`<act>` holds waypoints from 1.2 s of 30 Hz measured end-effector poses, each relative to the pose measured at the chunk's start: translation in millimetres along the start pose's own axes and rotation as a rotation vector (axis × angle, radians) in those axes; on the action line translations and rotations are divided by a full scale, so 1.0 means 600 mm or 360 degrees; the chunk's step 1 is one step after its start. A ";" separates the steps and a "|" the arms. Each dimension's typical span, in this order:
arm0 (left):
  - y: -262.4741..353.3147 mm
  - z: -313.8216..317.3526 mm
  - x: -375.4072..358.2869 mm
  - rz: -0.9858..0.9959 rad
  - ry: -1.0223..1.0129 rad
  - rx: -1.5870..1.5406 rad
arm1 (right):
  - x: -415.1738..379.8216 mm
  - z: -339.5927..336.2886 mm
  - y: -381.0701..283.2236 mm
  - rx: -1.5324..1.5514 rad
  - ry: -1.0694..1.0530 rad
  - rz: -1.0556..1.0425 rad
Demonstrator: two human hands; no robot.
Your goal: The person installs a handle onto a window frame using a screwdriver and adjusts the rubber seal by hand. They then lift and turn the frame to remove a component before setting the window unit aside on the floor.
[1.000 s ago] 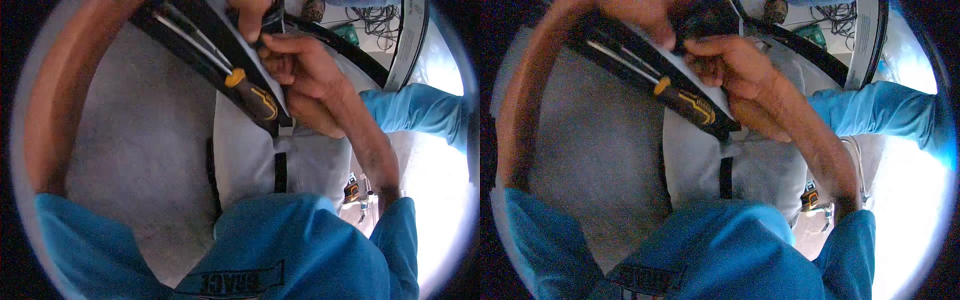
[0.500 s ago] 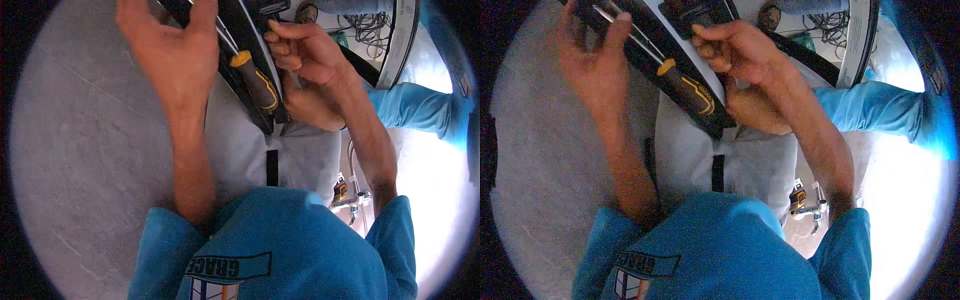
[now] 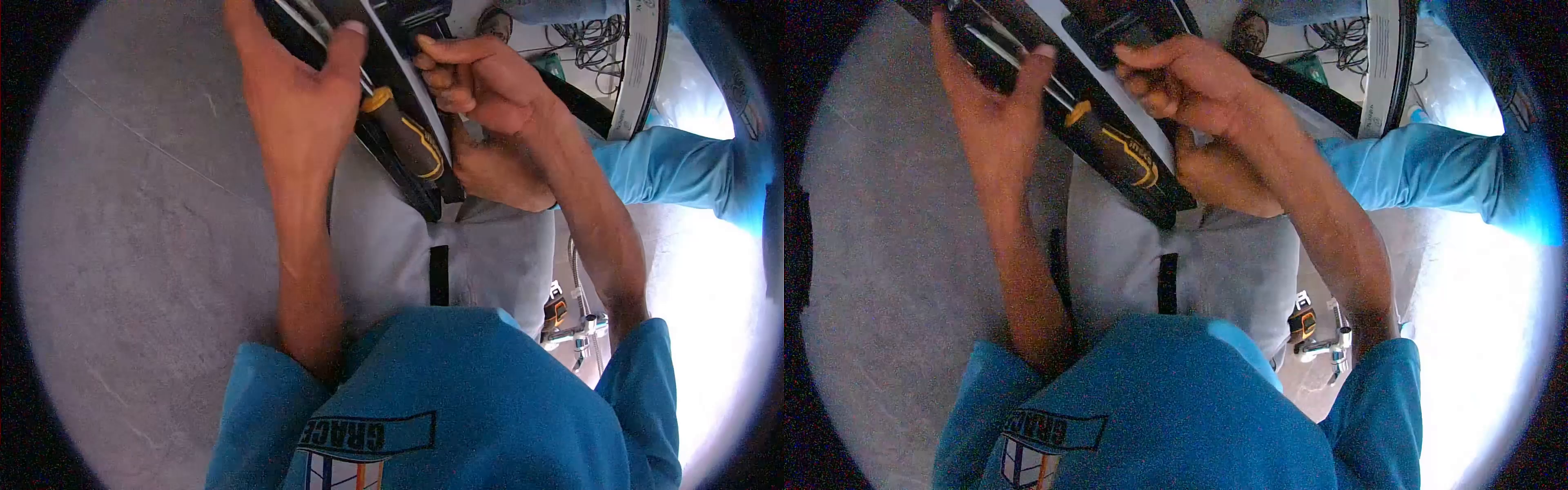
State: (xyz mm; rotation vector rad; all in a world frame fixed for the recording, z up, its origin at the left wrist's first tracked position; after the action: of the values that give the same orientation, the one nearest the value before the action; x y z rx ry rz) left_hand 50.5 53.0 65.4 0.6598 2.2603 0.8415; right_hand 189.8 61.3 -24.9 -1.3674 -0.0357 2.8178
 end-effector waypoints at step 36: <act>-0.088 0.020 -0.004 -0.0320 -0.0084 0.0615 | 0.066 0.004 -0.042 -0.0531 -0.0180 0.0099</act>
State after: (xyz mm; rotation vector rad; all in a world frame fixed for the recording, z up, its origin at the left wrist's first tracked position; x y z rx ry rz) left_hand 48.6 20.6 21.6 0.5998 2.4132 0.2881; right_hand 163.4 87.2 -53.7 -1.2738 -0.4929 3.0422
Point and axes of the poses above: each hand's wrist, its own x-axis towards the middle knuckle, its own z-axis out of the palm, y = z × x, the point moved 3 cm from there along x, towards the middle knuckle, and after that the axes turned 7 degrees about -z, right-handed, at the moved point
